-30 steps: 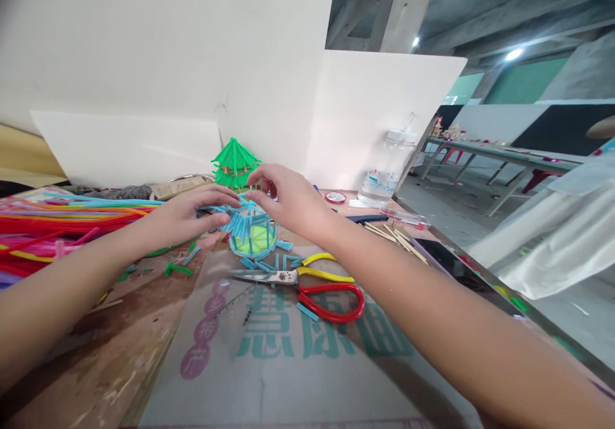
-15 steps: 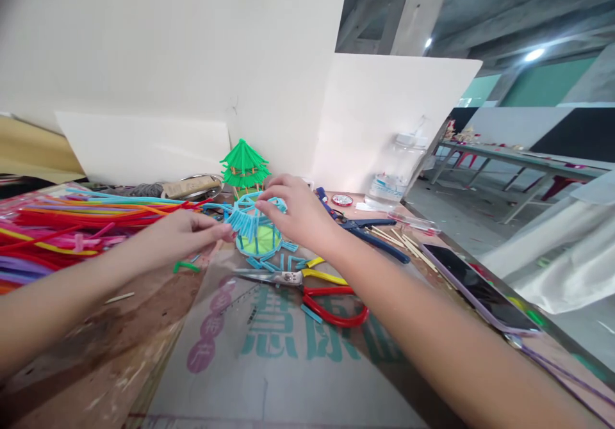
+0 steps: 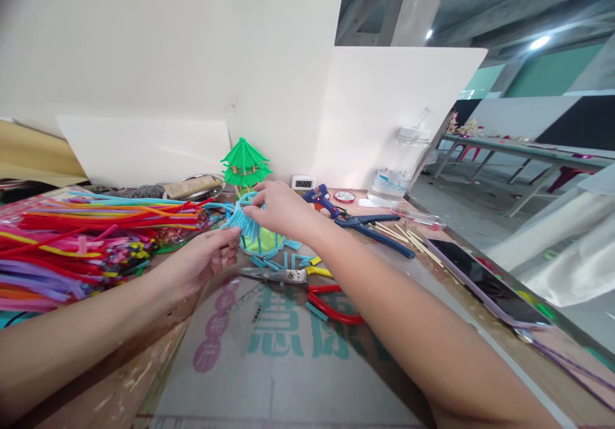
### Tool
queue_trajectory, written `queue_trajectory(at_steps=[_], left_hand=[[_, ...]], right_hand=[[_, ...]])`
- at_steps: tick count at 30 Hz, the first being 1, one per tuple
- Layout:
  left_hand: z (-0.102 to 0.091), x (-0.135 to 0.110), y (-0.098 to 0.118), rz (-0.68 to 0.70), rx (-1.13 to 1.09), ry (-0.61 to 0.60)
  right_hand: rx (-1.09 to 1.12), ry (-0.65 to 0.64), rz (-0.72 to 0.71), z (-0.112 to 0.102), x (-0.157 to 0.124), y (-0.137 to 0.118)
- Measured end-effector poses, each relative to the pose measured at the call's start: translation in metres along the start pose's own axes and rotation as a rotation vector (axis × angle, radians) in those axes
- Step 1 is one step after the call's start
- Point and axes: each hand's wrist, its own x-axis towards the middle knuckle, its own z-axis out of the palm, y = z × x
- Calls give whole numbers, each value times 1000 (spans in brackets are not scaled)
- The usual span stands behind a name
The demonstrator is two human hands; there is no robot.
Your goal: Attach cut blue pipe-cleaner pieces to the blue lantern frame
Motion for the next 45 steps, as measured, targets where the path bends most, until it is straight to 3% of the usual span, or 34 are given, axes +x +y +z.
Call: queue_trajectory(at_steps=[13, 18, 23, 30, 41, 45], left_hand=[[-2, 0, -4, 33, -89, 57], [-1, 1, -5, 0, -111, 13], [-2, 2, -7, -28, -99, 60], [-12, 4, -8, 55, -57, -33], [-5, 5, -10, 64, 48, 45], [-12, 2, -4, 59, 202, -3]], right_hand=[[98, 9, -30, 5, 2, 3], [115, 13, -42, 7, 2, 4], [96, 32, -41, 8, 2, 5], [31, 51, -28, 5, 1, -2], [31, 53, -42, 7, 0, -2], [-1, 95, -80, -1, 1, -3]])
